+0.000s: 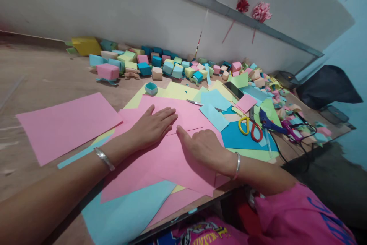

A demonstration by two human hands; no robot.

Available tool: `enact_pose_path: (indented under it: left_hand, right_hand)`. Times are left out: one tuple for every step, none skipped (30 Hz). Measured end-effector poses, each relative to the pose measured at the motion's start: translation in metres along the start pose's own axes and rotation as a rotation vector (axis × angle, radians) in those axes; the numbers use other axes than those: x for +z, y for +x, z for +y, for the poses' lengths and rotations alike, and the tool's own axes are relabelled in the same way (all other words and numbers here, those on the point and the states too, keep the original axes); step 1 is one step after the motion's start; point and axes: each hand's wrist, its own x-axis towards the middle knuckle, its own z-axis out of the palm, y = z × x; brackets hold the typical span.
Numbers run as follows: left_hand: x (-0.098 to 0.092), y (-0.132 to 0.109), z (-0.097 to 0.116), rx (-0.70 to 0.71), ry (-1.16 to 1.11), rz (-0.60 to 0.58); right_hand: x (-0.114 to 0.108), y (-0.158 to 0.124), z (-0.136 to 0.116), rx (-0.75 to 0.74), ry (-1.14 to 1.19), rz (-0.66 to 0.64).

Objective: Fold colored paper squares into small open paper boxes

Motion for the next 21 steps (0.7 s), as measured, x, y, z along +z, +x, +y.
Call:
enact_pose_path:
  left_hand:
    - [0.0, 0.0, 0.0, -0.003, -0.002, -0.001]
    - [-0.001, 0.0, 0.0, -0.007, -0.003, -0.007]
    - [-0.001, 0.0, 0.001, -0.012, -0.005, -0.013]
    - [-0.001, 0.0, 0.001, -0.017, -0.011, -0.017]
    - [-0.002, 0.0, 0.002, -0.021, -0.019, -0.021]
    - [-0.002, 0.0, 0.002, -0.024, -0.026, -0.022]
    - [-0.002, 0.0, 0.002, -0.028, -0.032, -0.019]
    - [-0.002, 0.0, 0.002, -0.034, -0.036, -0.012]
    - [-0.002, 0.001, 0.002, -0.045, -0.041, 0.001]
    - [-0.002, 0.001, 0.002, -0.059, -0.05, 0.023]
    - [-0.003, 0.001, 0.002, -0.078, -0.067, 0.057]
    - [-0.003, 0.001, 0.001, -0.097, -0.09, 0.099]
    - [-0.003, 0.001, 0.001, -0.117, -0.117, 0.146]
    - [-0.003, 0.0, 0.001, -0.142, -0.146, 0.192]
    - [-0.003, 0.0, 0.001, -0.174, -0.174, 0.232]
    - [-0.002, -0.001, 0.001, -0.208, -0.199, 0.26]
    - [-0.002, -0.001, 0.0, -0.241, -0.219, 0.274]
    - [0.0, -0.002, 0.0, -0.271, -0.233, 0.277]
    - [0.001, -0.003, -0.001, -0.293, -0.244, 0.274]
    - [0.001, -0.003, -0.001, -0.308, -0.253, 0.272]
    - [0.001, -0.003, -0.001, -0.319, -0.261, 0.272]
  right_hand:
    - [0.001, 0.003, -0.002, -0.008, 0.005, -0.008]
    - [0.003, 0.004, -0.003, 0.009, 0.007, -0.023]
    - [0.006, 0.004, -0.001, 0.05, 0.006, -0.047]
    - [0.009, 0.003, 0.002, 0.108, 0.003, -0.069]
    - [0.012, 0.0, 0.006, 0.173, 0.003, -0.087]
    - [0.014, -0.003, 0.012, 0.248, 0.001, -0.112]
    - [0.013, -0.005, 0.018, 0.287, -0.001, -0.11]
    - [0.011, -0.007, 0.025, 0.315, -0.01, -0.1]
    - [0.007, -0.008, 0.031, 0.303, -0.017, -0.084]
    - [0.002, -0.006, 0.036, 0.278, -0.016, -0.076]
    - [-0.004, -0.001, 0.04, 0.245, -0.012, -0.059]
    - [-0.01, 0.005, 0.043, 0.207, 0.006, 0.016]
    - [-0.015, 0.014, 0.046, 0.182, 0.052, 0.094]
    - [-0.018, 0.023, 0.047, 0.159, 0.136, 0.138]
    - [-0.019, 0.034, 0.048, 0.164, 0.232, 0.145]
    - [-0.018, 0.044, 0.049, 0.17, 0.325, 0.12]
    - [-0.016, 0.053, 0.048, 0.184, 0.395, 0.121]
    - [-0.013, 0.061, 0.048, 0.196, 0.458, 0.129]
    - [-0.01, 0.068, 0.048, 0.191, 0.519, 0.133]
    - [-0.006, 0.074, 0.048, 0.178, 0.569, 0.137]
    - [-0.003, 0.078, 0.049, 0.158, 0.605, 0.137]
